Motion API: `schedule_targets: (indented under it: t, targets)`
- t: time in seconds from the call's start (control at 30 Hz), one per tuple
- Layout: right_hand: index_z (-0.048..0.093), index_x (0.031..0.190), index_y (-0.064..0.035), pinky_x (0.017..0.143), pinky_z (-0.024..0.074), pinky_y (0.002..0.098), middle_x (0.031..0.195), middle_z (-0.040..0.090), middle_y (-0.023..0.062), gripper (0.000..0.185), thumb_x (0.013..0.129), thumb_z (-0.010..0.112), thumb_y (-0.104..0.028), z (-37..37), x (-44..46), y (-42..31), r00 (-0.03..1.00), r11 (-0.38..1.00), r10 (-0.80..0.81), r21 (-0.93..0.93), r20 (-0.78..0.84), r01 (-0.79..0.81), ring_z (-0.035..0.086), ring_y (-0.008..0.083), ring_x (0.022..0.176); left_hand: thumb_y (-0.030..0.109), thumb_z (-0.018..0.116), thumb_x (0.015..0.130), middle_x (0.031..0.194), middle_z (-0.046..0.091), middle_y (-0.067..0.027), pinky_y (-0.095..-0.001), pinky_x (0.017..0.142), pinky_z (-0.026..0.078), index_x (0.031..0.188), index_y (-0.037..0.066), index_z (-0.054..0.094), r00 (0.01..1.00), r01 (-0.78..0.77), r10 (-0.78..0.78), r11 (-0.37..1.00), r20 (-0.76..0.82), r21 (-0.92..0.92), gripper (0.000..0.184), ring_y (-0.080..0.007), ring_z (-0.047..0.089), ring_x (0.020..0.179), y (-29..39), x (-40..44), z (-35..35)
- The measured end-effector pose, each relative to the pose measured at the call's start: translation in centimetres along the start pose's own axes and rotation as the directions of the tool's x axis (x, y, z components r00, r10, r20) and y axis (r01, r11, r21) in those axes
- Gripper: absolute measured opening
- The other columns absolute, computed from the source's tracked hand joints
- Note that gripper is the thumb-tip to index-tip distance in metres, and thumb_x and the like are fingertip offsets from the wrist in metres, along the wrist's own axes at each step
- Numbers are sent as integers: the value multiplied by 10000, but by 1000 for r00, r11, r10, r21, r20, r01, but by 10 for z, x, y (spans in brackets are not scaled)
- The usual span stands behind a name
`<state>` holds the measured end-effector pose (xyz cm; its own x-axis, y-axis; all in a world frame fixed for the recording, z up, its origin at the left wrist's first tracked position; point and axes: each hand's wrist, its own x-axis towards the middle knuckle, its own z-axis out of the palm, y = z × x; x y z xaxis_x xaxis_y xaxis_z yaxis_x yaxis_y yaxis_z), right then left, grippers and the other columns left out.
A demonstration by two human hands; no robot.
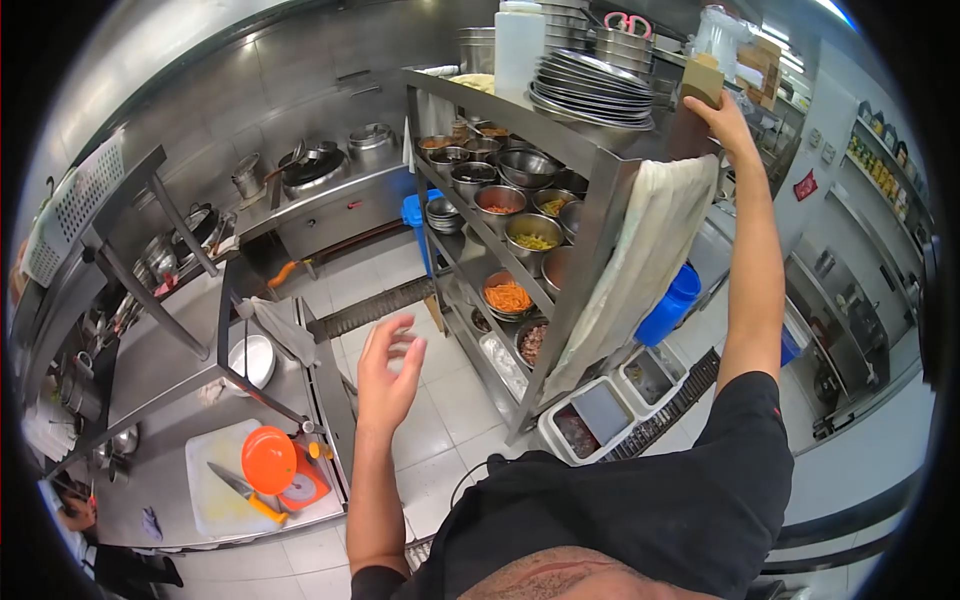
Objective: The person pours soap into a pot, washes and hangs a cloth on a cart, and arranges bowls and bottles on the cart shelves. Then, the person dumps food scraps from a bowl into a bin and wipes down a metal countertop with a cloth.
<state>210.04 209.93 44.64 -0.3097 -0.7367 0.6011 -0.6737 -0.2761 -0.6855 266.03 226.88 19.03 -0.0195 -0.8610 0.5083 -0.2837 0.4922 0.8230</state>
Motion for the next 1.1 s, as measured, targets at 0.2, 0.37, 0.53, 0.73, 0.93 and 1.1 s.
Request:
schedule_targets:
  t: [0.2,0.37,0.53,0.73,0.93,1.1]
  targets:
    - [559,1355,-65,890,512,372,1227,664,84,738,808,811,-492,-3,14,7,995,995,-62,77,-75,67,634,207,1092,218,745,918,1375,574,-181,-395,1029,498,1448,45,450,954,-275,282,958,99,-76,631,-274,588,1247,68,154,32]
    - [601,1340,-76,850,449,256,1198,677,0,605,891,749,-453,-26,27,-17,957,947,-206,203,-204,248,626,113,1042,482,831,807,1506,443,-259,-447,1157,349,1565,0,207,970,-229,240,959,46,-169,1093,-334,446,1390,99,342,83]
    - [572,1365,-37,934,469,306,1230,674,77,620,891,755,-394,-43,15,-50,852,844,-373,246,-368,476,633,164,1090,610,883,670,1489,480,-230,-540,1122,365,1583,12,200,980,-69,101,981,171,-184,1288,-340,474,1366,100,465,145]
    - [430,1486,-24,990,485,344,1321,615,113,821,855,787,-409,-65,-15,-60,846,825,-459,224,-272,519,596,187,1184,424,873,761,1092,715,-148,-349,869,543,1195,-56,649,959,-254,259,966,113,-57,685,-215,691,960,115,504,168]
    - [420,1486,-3,978,498,362,1310,618,142,853,842,802,-412,-83,-35,-66,826,872,-439,53,-353,486,605,219,1171,384,832,807,1096,711,-130,-338,842,573,1233,-43,618,794,-578,604,784,63,-227,640,-204,710,942,237,502,162]
    - [430,1477,-15,914,528,369,1284,618,148,869,832,797,-466,-162,-13,-13,900,896,-316,218,-301,388,615,224,1142,556,722,869,1191,663,-229,-429,973,496,1332,-84,555,578,-713,789,612,207,-341,808,-299,644,1106,305,456,225]
